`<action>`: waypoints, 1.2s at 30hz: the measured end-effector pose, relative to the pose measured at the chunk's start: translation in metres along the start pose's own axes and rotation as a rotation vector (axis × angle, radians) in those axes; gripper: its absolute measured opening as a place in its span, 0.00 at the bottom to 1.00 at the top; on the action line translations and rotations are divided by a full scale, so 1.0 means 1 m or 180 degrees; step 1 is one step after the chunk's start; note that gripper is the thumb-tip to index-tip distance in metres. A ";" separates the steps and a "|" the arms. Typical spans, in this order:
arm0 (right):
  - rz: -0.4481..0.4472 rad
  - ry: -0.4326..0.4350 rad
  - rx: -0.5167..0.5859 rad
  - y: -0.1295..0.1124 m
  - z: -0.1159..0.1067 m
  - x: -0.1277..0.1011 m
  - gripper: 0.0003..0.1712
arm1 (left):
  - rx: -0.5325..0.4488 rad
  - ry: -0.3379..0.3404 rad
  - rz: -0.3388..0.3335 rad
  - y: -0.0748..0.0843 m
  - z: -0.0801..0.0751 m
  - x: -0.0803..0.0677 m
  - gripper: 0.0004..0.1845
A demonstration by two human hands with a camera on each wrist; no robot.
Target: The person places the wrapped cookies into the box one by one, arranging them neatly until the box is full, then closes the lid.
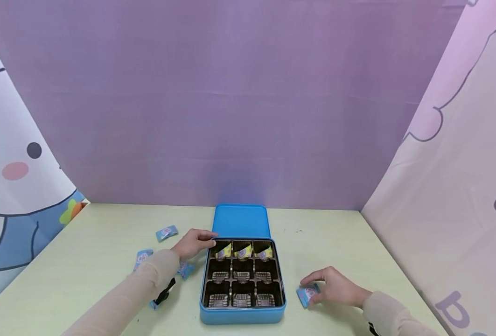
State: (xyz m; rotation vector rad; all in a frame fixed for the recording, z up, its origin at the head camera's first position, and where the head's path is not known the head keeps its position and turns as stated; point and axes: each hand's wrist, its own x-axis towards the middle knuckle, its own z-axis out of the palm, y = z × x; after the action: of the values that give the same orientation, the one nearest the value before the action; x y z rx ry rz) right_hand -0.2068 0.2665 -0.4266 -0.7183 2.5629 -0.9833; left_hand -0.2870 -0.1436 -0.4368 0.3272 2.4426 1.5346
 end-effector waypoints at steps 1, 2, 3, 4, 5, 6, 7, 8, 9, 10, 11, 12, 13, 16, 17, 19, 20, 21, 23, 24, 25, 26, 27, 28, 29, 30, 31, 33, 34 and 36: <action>0.0004 0.0007 -0.0013 0.001 0.000 0.000 0.25 | 0.0005 0.0000 0.0000 0.001 0.000 0.000 0.20; 0.0002 0.0014 -0.0026 0.002 0.001 -0.001 0.25 | 0.0012 0.0001 0.0003 0.001 0.000 -0.001 0.20; -0.0006 0.0018 -0.0040 0.003 0.001 -0.001 0.24 | 0.0013 0.0004 0.0006 0.002 0.000 -0.001 0.20; -0.0013 0.0018 -0.0055 0.004 0.002 -0.001 0.24 | 0.0014 0.0005 0.0012 0.003 0.000 -0.002 0.20; -0.0027 0.0019 -0.0074 0.006 0.002 -0.001 0.24 | 0.0018 -0.0002 0.0018 0.004 0.000 -0.002 0.20; -0.0041 0.0016 -0.0093 0.007 0.003 -0.002 0.24 | 0.0019 -0.0011 0.0019 0.005 0.000 -0.002 0.20; -0.0069 0.0013 -0.0109 0.008 0.003 -0.002 0.24 | 0.0022 -0.0019 0.0021 0.005 0.000 -0.002 0.20; -0.0105 0.0013 -0.0127 0.009 0.004 -0.002 0.23 | 0.0031 -0.0024 0.0021 0.005 0.000 -0.002 0.20; -0.0145 0.0018 -0.0151 0.010 0.004 -0.002 0.23 | 0.0031 -0.0021 0.0010 0.005 0.000 -0.002 0.20; -0.0179 0.0026 -0.0179 0.011 0.005 -0.002 0.23 | 0.0031 -0.0017 -0.0002 0.006 0.000 -0.002 0.20; -0.0205 0.0034 -0.0203 0.011 0.005 -0.001 0.23 | 0.0038 -0.0008 -0.0011 0.006 0.000 -0.002 0.20; -0.0218 0.0039 -0.0219 0.011 0.005 -0.001 0.23 | 0.0037 0.0006 -0.0023 0.006 0.000 -0.002 0.20; -0.0215 0.0044 -0.0234 0.011 0.005 -0.001 0.23 | 0.0058 0.0010 -0.0017 0.007 -0.001 -0.002 0.20; -0.0177 0.0045 -0.0269 0.009 0.005 0.000 0.22 | 0.0065 -0.0010 -0.0024 0.008 -0.001 -0.004 0.20; -0.0165 0.0043 -0.0274 0.009 0.005 0.000 0.22 | 0.0064 -0.0020 -0.0028 0.009 -0.001 -0.004 0.21; -0.0162 0.0050 -0.0296 0.009 0.005 0.000 0.22 | 0.0091 -0.0049 -0.0013 0.008 -0.001 -0.005 0.21; -0.0171 0.0055 -0.0315 0.009 0.005 0.000 0.22 | 0.0067 -0.0043 -0.0033 0.009 -0.001 -0.005 0.21; -0.0199 0.0067 -0.0344 0.009 0.005 0.001 0.22 | 0.0046 -0.0025 -0.0054 0.009 -0.001 -0.005 0.20; -0.0225 0.0085 -0.0386 0.009 0.005 0.001 0.22 | 0.0043 -0.0009 -0.0061 0.008 0.000 -0.004 0.20; -0.0238 0.0095 -0.0406 0.009 0.005 0.002 0.22 | 0.0046 -0.0001 -0.0061 0.008 0.000 -0.004 0.20; -0.0260 0.0105 -0.0424 0.009 0.006 0.003 0.22 | 0.0042 0.0006 -0.0063 0.008 0.000 -0.003 0.20; -0.0258 0.0110 -0.0436 0.008 0.006 0.003 0.21 | 0.0027 0.0017 -0.0080 0.008 0.000 -0.003 0.20; -0.0261 0.0115 -0.0443 0.008 0.006 0.004 0.21 | 0.0032 0.0013 -0.0073 0.008 0.000 -0.003 0.20; -0.0251 0.0118 -0.0444 0.007 0.005 0.004 0.21 | 0.0035 0.0008 -0.0063 0.008 0.000 -0.003 0.20; -0.0254 0.0125 -0.0451 0.007 0.005 0.005 0.21 | 0.0045 0.0001 -0.0041 0.008 0.000 -0.002 0.20; -0.0253 0.0129 -0.0451 0.007 0.006 0.005 0.21 | 0.0047 -0.0006 -0.0026 0.007 0.001 -0.002 0.20; -0.0249 0.0129 -0.0449 0.006 0.006 0.005 0.21 | 0.0040 -0.0011 -0.0021 0.007 0.001 -0.002 0.20; -0.0258 0.0135 -0.0480 0.005 0.005 0.006 0.21 | 0.0034 -0.0009 -0.0021 0.007 0.002 -0.002 0.20; -0.0264 0.0146 -0.0495 0.005 0.005 0.006 0.21 | 0.0040 -0.0003 -0.0018 0.007 0.002 -0.002 0.20; -0.0265 0.0172 -0.0521 0.004 0.005 0.008 0.21 | 0.0045 0.0012 -0.0038 0.007 0.002 -0.001 0.19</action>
State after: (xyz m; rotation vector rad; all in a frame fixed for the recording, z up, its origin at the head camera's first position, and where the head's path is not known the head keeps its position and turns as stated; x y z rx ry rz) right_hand -0.2126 0.2621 -0.4340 -0.8591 2.7039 -0.8346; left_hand -0.2845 -0.1392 -0.4311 0.3121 2.4550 1.5152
